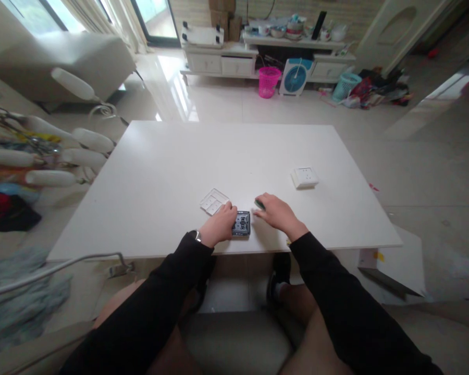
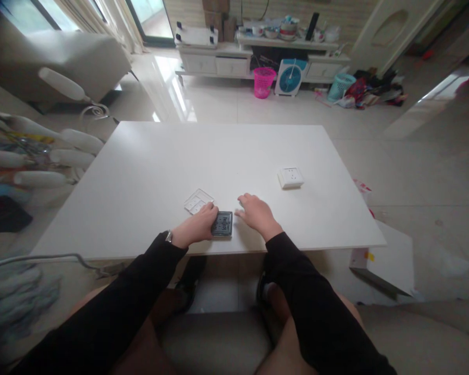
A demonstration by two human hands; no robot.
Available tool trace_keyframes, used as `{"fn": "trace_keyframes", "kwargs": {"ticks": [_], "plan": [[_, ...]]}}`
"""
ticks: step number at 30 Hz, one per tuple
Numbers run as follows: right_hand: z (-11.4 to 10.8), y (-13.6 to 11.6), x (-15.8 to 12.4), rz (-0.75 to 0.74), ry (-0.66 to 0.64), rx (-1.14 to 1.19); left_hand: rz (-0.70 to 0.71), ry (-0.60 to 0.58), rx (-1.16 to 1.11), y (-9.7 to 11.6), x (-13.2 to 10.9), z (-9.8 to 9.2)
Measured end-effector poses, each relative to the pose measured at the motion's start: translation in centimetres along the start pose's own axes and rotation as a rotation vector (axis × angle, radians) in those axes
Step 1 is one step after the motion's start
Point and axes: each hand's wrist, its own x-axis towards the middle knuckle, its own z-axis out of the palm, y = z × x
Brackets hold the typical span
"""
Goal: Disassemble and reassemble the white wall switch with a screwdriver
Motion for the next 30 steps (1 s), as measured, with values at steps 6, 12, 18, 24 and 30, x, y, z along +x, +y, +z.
{"fn": "trace_keyframes", "kwargs": {"ticks": [6,12,18,24,30], "plan": [[0.3,4.1,0.2,0.201,0.021,-0.111,0.012,0.018,-0.002,0.0,-0.3,0.0],[1.7,3.8,0.7,0.218,-0.066,-0.105,0.005,0.016,-0.012,0.1,-0.2,-0.1],[1.8,3.5,0.7,0.256,-0.028,-0.088,-0.001,0.005,-0.008,0.3,-0.4,-0.3],[-0.3,2.8,1.0,0.115,0.402,0.296,0.007,0.013,-0.020,0.3,-0.4,-0.1],[-0.8,0.8,1.6,0.072,0.558,0.683,-0.006,0.002,0.008,0.3,-0.1,0.1]]}}
